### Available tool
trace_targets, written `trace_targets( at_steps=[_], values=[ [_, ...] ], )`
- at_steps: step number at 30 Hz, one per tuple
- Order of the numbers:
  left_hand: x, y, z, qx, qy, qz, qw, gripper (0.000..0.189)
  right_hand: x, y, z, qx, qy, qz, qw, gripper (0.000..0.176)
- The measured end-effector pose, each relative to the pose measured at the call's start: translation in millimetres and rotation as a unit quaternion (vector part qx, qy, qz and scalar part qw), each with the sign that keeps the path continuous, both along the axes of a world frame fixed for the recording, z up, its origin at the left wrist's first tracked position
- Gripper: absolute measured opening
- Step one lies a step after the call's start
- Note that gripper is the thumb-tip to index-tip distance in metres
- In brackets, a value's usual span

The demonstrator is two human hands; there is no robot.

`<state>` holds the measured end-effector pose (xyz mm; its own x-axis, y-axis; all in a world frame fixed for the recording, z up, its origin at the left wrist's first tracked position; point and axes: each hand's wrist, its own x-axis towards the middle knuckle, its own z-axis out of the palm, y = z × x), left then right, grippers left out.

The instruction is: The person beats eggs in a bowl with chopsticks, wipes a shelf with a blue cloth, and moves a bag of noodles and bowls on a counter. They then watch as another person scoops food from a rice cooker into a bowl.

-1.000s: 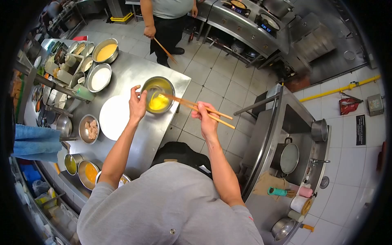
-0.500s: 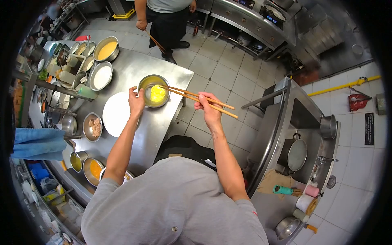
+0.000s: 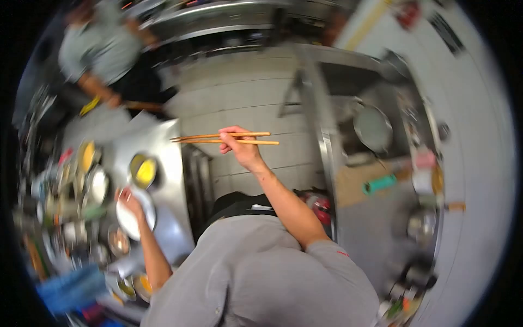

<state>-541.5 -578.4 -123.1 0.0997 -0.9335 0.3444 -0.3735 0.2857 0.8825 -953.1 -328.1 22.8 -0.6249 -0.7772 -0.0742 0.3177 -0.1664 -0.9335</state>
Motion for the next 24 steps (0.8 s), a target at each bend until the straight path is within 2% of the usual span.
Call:
trace_targets(
  at_steps=[1,3,4,5,8,9,10,13,16,19,20,23,24],
  values=[
    [-6.7,13.6,17.2,0.023,-0.002,0.015,1.000,0.033,-23.7,29.8,8.4,-0.001,0.012,-0.041,0.999,0.021],
    [-20.8,47.2,47.4,0.037,0.001,0.031,0.999,0.042,-81.4,103.6,13.9,0.002,0.067,-0.191,0.979,0.020],
    [-33.2,67.2,60.7,0.037,0.016,0.029,0.999,0.041,-112.0,142.2,15.0,-0.001,0.090,-0.250,0.964,0.020],
    [-41.6,84.0,67.8,0.036,0.030,0.034,0.998,0.040,-143.0,181.9,15.7,-0.011,0.117,-0.336,0.935,0.019],
    [-56.3,117.4,71.3,0.048,0.004,0.026,0.999,0.043,-231.7,300.0,5.6,0.023,0.167,-0.506,0.846,0.018],
    [-65.9,126.2,73.6,0.042,0.011,0.008,0.999,0.043,-258.6,334.5,-1.7,0.088,0.197,-0.553,0.804,0.021],
    [-74.1,135.9,76.2,0.035,0.017,-0.009,0.999,0.044,-286.8,367.2,-18.4,0.125,0.227,-0.587,0.767,0.016],
    [-98.5,164.7,85.4,0.034,-0.016,-0.045,0.998,0.044,-354.4,442.8,-86.8,0.353,0.397,-0.514,0.674,0.011],
    [-129.3,198.8,109.6,0.052,-0.044,-0.089,0.994,0.042,-373.0,443.3,-83.8,0.190,0.233,-0.492,0.817,0.010],
    [-139.3,231.1,112.5,0.068,-0.105,-0.110,0.986,0.040,-390.2,442.4,-86.7,0.290,0.205,-0.456,0.816,0.010],
    [-141.9,245.5,110.8,0.099,-0.107,-0.136,0.980,0.038,-396.9,446.8,-86.0,0.274,0.232,-0.398,0.844,0.008],
    [-167.5,305.8,99.7,0.188,-0.073,-0.251,0.947,0.030,-408.7,447.1,-89.0,0.193,0.172,-0.475,0.841,0.011],
    [-183.2,331.4,105.1,0.242,-0.083,-0.282,0.925,0.029,-409.7,450.4,-89.9,0.250,0.170,-0.413,0.859,0.013]
  ],
)
